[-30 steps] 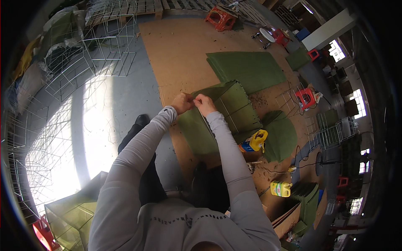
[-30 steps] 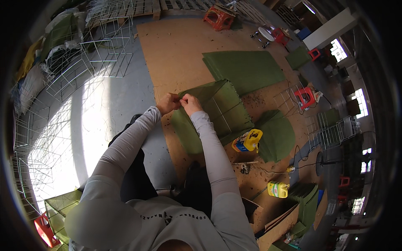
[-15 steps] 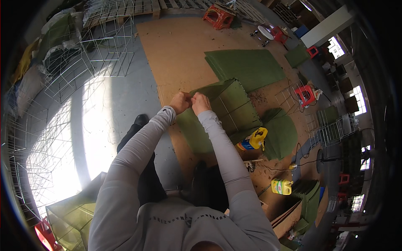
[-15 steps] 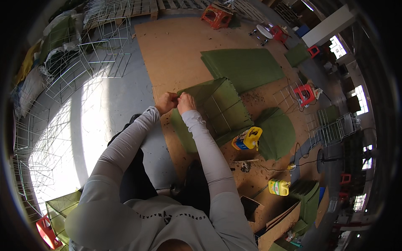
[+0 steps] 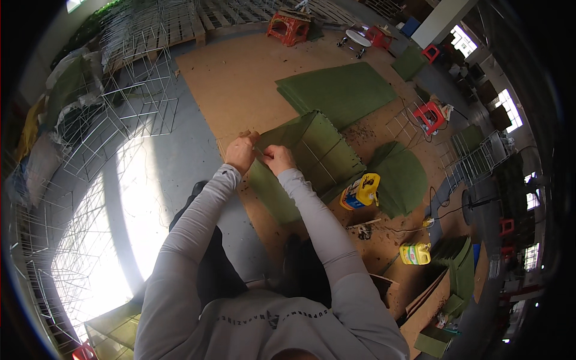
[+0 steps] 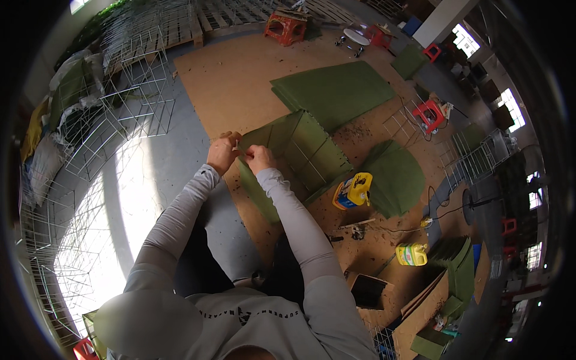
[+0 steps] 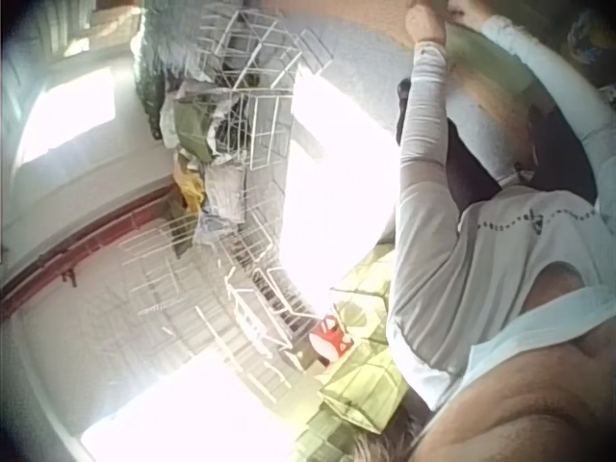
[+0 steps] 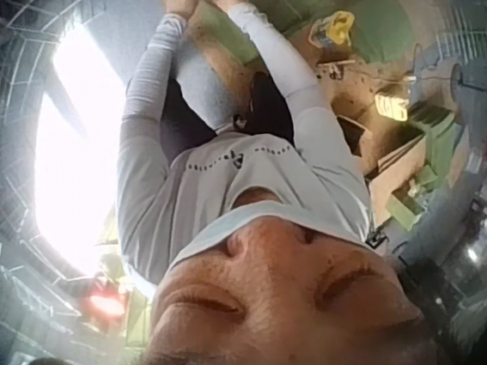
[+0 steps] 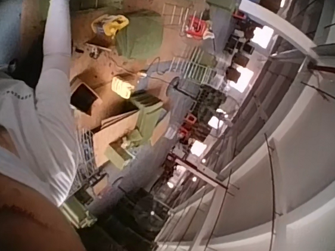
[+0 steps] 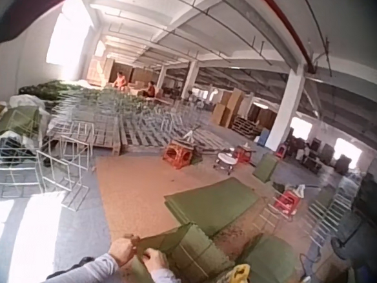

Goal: Assembling green padded foam panels using a hot glue gun to create a box-like structure.

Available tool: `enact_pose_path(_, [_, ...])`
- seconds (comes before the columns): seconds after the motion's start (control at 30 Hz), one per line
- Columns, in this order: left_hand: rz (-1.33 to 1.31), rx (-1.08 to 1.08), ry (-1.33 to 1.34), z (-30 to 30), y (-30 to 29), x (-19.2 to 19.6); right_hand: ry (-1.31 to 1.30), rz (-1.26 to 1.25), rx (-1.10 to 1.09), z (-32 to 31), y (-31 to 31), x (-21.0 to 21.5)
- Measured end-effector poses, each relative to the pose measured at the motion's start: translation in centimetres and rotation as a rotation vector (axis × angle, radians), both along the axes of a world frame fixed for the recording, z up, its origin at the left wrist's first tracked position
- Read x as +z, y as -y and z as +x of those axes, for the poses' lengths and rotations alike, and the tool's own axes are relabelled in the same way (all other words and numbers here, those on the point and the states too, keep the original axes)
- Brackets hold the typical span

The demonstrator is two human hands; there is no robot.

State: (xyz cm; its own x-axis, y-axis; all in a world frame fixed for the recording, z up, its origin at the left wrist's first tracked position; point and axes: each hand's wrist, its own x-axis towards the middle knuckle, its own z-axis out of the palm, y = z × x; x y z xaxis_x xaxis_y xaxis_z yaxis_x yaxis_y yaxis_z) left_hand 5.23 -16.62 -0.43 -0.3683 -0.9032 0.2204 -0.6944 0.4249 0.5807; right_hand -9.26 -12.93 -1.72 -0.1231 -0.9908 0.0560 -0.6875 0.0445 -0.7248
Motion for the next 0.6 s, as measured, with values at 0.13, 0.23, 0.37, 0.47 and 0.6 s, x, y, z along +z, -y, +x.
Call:
enact_pose_path(0.13, [-0.206,-0.111,0.349,0.0,0.7,-0.7,-0.154,-0.099,-0.001,1.0,0.2,0.3])
enact_pose_path(0.23, [-0.372,-0.235,0.512,-2.8,-1.3,-0.1,-0.123,-0.005,-0.1,-0.7,-1.2,-1.0])
enact_pose_path(0.37, [-0.415,-0.291,0.586,-3.2,-1.7,-1.3,-0.023,0.059,-0.034,-0.7,-1.6,-3.4])
enact_pose_path(0.47, [-0.346,-0.273,0.559,-1.8,-0.7,-1.2,-0.087,0.084,-0.029,0.5,0.8,-6.7])
enact_pose_path(0.6, [-0.421,-0.384,0.813,-2.1,-0.5,0.4,-0.101,-0.009,-0.113,1.3,1.2,-6.4])
